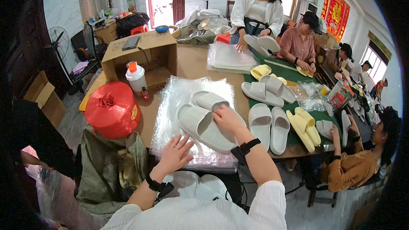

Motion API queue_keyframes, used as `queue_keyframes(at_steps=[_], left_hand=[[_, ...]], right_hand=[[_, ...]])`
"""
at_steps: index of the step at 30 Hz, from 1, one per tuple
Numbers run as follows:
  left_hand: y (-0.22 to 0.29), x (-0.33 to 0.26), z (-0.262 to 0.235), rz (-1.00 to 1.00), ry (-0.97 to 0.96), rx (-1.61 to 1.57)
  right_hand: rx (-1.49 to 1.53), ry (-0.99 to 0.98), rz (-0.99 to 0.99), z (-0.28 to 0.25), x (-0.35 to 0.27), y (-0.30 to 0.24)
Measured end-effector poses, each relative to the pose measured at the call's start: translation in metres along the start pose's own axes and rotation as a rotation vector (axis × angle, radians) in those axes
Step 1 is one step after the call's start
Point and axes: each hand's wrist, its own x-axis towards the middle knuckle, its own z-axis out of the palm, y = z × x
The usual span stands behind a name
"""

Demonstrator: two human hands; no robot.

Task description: Packing finished slippers into plastic bags at a quality control or finishing station.

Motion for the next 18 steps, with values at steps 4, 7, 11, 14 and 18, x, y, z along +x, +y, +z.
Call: queue_keyframes(at_steps=[4,7,11,14,18], left_hand=[[-0.003,-0.003,0.001,-0.022,-0.02,0.009],[-0.003,-0.002,0.001,0.015,0.006,-0.005],[0.0,-0.002,-0.001,0.008,0.004,0.036],[0.002,-0.007,-0.002,-0.007,0.013,0.045],[0.008,0.002,-0.016,-0.014,-0.067,0.047]], right_hand=[[-0.016,-0.066,0.097,0.0,-0.005,-0.018],[-0.036,0.016,0.06,0.01,-0.007,-0.012],[-0.094,0.159,0.01,0.02,-0.004,0.001],[0.075,0.385,0.101,0.006,-0.015,-0.015],[0.036,0.581,0.222,-0.025,-0.046,-0.013]])
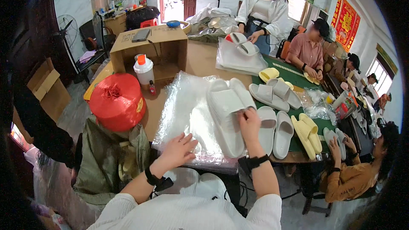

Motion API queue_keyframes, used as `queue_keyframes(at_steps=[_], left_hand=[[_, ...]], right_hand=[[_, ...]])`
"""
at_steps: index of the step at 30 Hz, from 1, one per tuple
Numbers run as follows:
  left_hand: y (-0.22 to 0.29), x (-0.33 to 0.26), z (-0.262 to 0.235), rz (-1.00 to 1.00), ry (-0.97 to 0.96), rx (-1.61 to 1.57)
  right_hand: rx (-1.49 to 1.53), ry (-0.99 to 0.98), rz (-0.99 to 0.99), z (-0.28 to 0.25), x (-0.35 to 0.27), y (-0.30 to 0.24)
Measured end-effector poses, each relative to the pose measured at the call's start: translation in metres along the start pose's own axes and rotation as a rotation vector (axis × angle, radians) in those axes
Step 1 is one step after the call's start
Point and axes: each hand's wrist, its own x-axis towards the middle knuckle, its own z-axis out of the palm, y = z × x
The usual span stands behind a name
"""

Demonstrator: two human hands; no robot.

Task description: Packing finished slippers into plastic bags at a quality control or finishing station.

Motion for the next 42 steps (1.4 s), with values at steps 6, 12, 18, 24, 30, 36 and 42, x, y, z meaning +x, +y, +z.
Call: queue_keyframes(at_steps=[6,12,18,24,30,36,42], left_hand=[[-0.007,0.023,-0.023,0.102,0.061,-0.154],[-0.001,0.038,-0.021,0.108,0.092,-0.185],[0.005,0.044,-0.015,0.034,0.372,-0.239],[0.018,0.058,-0.036,-0.045,0.435,-0.411],[0.031,0.055,-0.053,0.047,0.406,-0.46],[0.059,0.049,-0.05,0.198,0.369,-0.412],[0.061,0.054,-0.047,0.242,0.352,-0.398]], right_hand=[[0.913,0.158,0.492,-0.065,-0.068,0.015],[0.436,-0.024,0.292,-0.128,-0.109,-0.034],[0.491,-0.323,0.183,-0.149,-0.124,-0.091],[0.247,-0.601,0.115,-0.138,-0.117,-0.117],[-0.12,-0.416,-0.036,-0.116,-0.114,-0.12],[-0.145,-0.328,-0.033,-0.062,-0.103,-0.097],[-0.124,-0.323,-0.091,-0.007,-0.087,-0.088]])
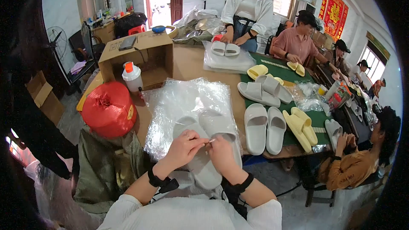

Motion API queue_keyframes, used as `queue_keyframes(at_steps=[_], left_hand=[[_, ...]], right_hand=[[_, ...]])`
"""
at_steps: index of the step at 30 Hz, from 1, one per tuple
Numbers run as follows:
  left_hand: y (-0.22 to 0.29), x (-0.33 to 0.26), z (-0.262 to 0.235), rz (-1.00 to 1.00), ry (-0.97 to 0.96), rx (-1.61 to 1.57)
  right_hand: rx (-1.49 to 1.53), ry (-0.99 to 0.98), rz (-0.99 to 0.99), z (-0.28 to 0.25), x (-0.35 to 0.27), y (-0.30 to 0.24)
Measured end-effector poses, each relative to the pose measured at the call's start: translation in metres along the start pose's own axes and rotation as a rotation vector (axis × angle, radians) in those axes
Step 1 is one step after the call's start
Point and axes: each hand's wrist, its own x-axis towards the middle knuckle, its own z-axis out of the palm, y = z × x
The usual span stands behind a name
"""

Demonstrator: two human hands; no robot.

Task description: Packing finished slippers into plastic bags at a quality control or finishing station.

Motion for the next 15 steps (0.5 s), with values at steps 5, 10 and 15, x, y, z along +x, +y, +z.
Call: queue_keyframes(at_steps=[5,10,15], left_hand=[[-0.006,-0.003,-0.012,0.025,-0.004,-0.004],[-0.015,-0.007,-0.009,-0.009,0.054,0.028],[-0.003,-0.005,-0.008,0.073,-0.054,-0.08]], right_hand=[[-0.022,0.029,-0.001,0.004,0.009,-0.004],[-0.052,0.04,0.035,0.008,0.004,-0.006],[-0.072,0.025,0.019,0.01,0.009,-0.003]])
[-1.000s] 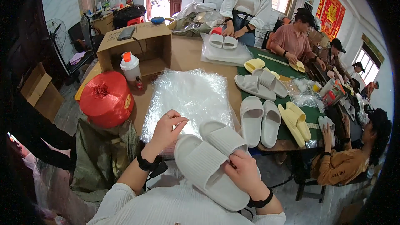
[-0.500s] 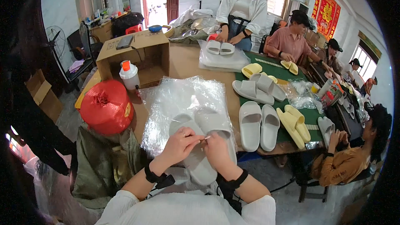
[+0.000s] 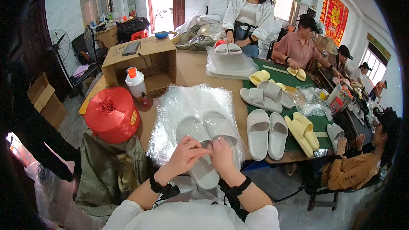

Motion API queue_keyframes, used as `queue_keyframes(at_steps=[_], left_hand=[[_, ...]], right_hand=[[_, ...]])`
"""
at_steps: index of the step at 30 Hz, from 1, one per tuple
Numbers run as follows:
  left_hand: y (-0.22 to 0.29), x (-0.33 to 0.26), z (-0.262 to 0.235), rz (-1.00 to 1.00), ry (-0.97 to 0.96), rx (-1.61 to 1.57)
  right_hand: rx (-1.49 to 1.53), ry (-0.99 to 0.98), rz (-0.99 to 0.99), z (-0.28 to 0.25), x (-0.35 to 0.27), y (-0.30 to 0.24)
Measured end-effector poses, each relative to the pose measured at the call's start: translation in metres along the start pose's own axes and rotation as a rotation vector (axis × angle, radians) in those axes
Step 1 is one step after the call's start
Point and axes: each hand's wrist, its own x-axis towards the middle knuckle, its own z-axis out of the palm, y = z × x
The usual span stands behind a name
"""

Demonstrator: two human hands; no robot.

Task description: Packing finished slippers into plastic bags at a quality control or finishing station.

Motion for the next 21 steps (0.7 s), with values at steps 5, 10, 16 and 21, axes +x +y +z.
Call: queue_keyframes(at_steps=[5,10,16,21], left_hand=[[0.0,-0.002,0.002,0.033,-0.003,-0.135],[-0.004,-0.002,-0.016,0.021,-0.018,-0.224],[-0.014,-0.01,-0.041,-0.098,0.066,-0.082],[-0.016,-0.033,-0.043,-0.368,0.124,0.346]], right_hand=[[0.03,0.017,-0.028,0.016,0.021,-0.002],[0.453,0.123,0.15,0.061,0.052,0.018],[-0.726,-0.047,-0.165,0.081,0.108,0.029],[-0.087,0.183,0.044,0.081,0.065,0.002]])
